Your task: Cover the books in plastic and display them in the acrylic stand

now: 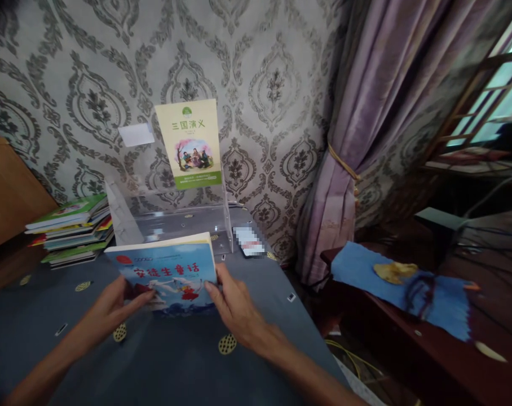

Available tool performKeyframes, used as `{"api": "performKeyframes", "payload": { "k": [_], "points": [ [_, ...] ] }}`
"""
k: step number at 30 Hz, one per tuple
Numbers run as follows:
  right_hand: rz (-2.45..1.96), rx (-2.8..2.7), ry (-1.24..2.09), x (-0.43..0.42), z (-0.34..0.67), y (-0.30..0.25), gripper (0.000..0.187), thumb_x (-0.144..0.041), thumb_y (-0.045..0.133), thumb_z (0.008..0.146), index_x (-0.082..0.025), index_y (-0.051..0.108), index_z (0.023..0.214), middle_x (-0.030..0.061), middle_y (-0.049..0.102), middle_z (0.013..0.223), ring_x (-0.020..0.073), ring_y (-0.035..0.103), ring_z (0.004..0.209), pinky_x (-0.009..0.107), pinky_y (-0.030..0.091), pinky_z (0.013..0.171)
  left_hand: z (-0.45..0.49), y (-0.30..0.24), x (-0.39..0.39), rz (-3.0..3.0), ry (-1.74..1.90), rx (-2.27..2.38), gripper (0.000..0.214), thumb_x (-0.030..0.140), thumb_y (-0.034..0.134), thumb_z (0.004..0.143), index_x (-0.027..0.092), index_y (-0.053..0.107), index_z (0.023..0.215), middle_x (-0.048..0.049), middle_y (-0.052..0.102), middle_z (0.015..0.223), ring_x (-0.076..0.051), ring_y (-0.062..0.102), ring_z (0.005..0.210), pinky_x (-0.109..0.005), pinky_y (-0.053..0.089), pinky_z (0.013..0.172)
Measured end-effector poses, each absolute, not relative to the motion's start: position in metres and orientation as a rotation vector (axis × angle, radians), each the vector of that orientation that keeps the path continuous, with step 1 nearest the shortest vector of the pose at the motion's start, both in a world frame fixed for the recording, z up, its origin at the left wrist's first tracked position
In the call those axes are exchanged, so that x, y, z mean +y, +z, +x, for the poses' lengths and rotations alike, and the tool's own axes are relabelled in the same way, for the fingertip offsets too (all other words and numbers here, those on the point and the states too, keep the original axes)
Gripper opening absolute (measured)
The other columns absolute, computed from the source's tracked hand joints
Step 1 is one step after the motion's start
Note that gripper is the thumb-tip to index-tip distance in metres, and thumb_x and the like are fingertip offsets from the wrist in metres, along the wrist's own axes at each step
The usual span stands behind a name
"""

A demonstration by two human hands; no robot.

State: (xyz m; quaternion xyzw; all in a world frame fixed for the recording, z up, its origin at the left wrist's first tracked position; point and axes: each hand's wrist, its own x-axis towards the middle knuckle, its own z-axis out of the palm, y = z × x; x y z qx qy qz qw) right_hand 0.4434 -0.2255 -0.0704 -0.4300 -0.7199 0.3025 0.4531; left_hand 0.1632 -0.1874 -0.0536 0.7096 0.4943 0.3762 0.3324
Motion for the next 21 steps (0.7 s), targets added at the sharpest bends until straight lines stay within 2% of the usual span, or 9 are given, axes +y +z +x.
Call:
{"api": "performKeyframes", "payload": {
  "k": [7,11,13,17,21],
  "points": [
    [-1.095,-1.780,0.746,-0.229,0.443,-0.071,0.021,-0.041,0.039,0.104,-0.025,0.049,0.095,-0.0022,0.059,0.080,0.0156,0.057,0.069,0.029,0.045,0.065,0.166,-0.059,-0.189,1.732,0.995,1.190,0.035,0.044,0.078,0.075,0.021,0.066,0.099,-0.0075,0.074,0.092,-0.026,0.070,0.090,-0.034,0.058,0.078],
    [-1.135,-1.771,0.696,-0.224,0.443,-0.072,0.024,-0.044,0.039,0.104,-0.025,0.048,0.092,-0.0015,0.060,0.079,0.0170,0.059,0.070,0.031,0.046,0.067,0.170,-0.058,-0.186,1.741,0.988,1.193,0.035,0.042,0.075,0.078,0.021,0.065,0.104,-0.0056,0.072,0.090,-0.025,0.069,0.090,-0.034,0.058,0.080],
    [-1.106,-1.765,0.710,-0.221,0.443,-0.071,0.024,-0.045,0.039,0.104,-0.025,0.047,0.092,-0.0019,0.060,0.077,0.0166,0.058,0.066,0.030,0.046,0.065,0.171,-0.058,-0.185,1.744,0.977,1.198,0.040,0.041,0.074,0.078,0.020,0.063,0.110,-0.0065,0.072,0.095,-0.025,0.069,0.092,-0.035,0.057,0.080],
    [-1.057,-1.770,0.718,-0.218,0.440,-0.069,0.022,-0.043,0.039,0.104,-0.025,0.049,0.099,-0.0015,0.061,0.077,0.0165,0.058,0.065,0.030,0.046,0.062,0.172,-0.056,-0.185,1.752,0.954,1.189,0.046,0.042,0.069,0.081,0.020,0.058,0.120,-0.0092,0.071,0.105,-0.026,0.068,0.096,-0.036,0.055,0.083],
    [-1.098,-1.767,0.692,-0.216,0.440,-0.072,0.027,-0.046,0.038,0.103,-0.024,0.053,0.108,0.0003,0.062,0.079,0.0183,0.060,0.068,0.030,0.048,0.060,0.174,-0.052,-0.184,1.794,0.956,1.199,0.042,0.041,0.070,0.079,0.020,0.060,0.115,-0.0086,0.072,0.102,-0.026,0.066,0.092,-0.035,0.054,0.083]
  ]
}}
